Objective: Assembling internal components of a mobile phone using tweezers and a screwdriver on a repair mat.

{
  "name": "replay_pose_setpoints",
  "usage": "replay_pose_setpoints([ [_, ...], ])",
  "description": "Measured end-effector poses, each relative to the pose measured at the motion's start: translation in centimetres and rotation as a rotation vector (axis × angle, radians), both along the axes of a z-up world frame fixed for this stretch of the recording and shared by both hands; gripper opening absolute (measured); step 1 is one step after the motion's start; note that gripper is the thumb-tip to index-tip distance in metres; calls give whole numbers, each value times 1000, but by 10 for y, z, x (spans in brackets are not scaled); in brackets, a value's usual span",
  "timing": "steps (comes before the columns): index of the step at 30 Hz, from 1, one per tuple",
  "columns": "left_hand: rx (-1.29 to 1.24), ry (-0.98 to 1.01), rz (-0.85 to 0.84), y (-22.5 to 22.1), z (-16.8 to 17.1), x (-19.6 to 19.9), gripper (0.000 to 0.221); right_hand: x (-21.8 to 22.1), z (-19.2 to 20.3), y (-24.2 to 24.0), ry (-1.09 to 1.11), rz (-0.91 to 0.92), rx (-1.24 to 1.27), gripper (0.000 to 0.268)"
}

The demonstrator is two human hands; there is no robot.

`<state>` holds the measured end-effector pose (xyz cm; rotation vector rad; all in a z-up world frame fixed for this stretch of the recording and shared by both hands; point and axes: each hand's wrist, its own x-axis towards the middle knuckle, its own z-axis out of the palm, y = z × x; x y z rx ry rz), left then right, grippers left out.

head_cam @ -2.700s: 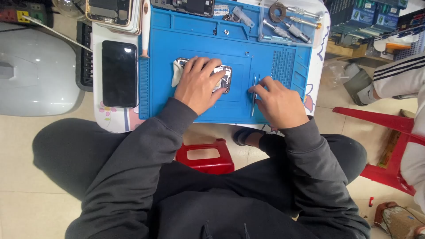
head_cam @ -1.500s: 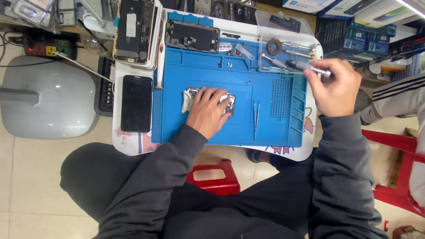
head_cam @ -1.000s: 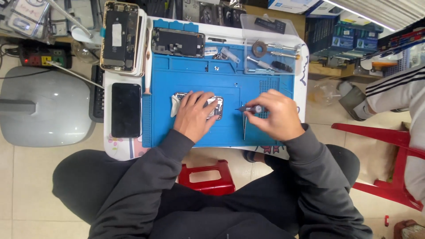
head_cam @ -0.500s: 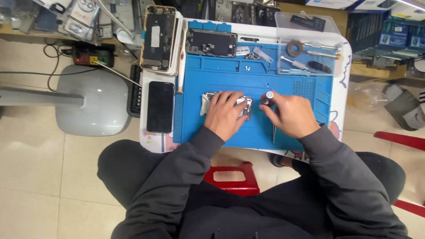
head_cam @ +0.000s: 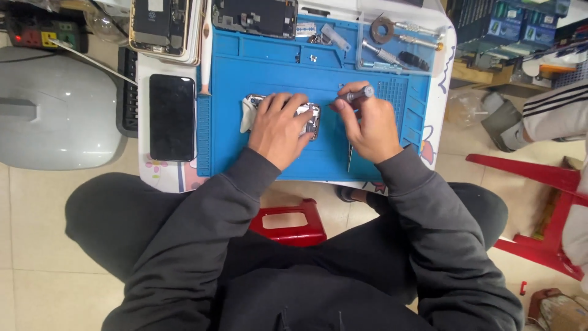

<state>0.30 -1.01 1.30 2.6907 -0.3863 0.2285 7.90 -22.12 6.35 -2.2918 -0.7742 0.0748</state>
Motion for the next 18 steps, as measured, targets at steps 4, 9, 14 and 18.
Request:
replay_pose_setpoints([
  [4, -1, 10, -6, 0, 1, 2, 37, 1, -9, 11, 14, 31, -9, 11],
  [9, 13, 13, 0, 0, 2, 0, 36, 3, -25, 13, -3, 69, -47, 11],
  [14, 28, 14, -3, 1, -2, -2, 37, 4, -27, 14, 12, 73, -18, 11],
  [18, 32, 25, -13, 1, -2, -2, 36, 4, -25, 14, -7, 96, -11, 10],
])
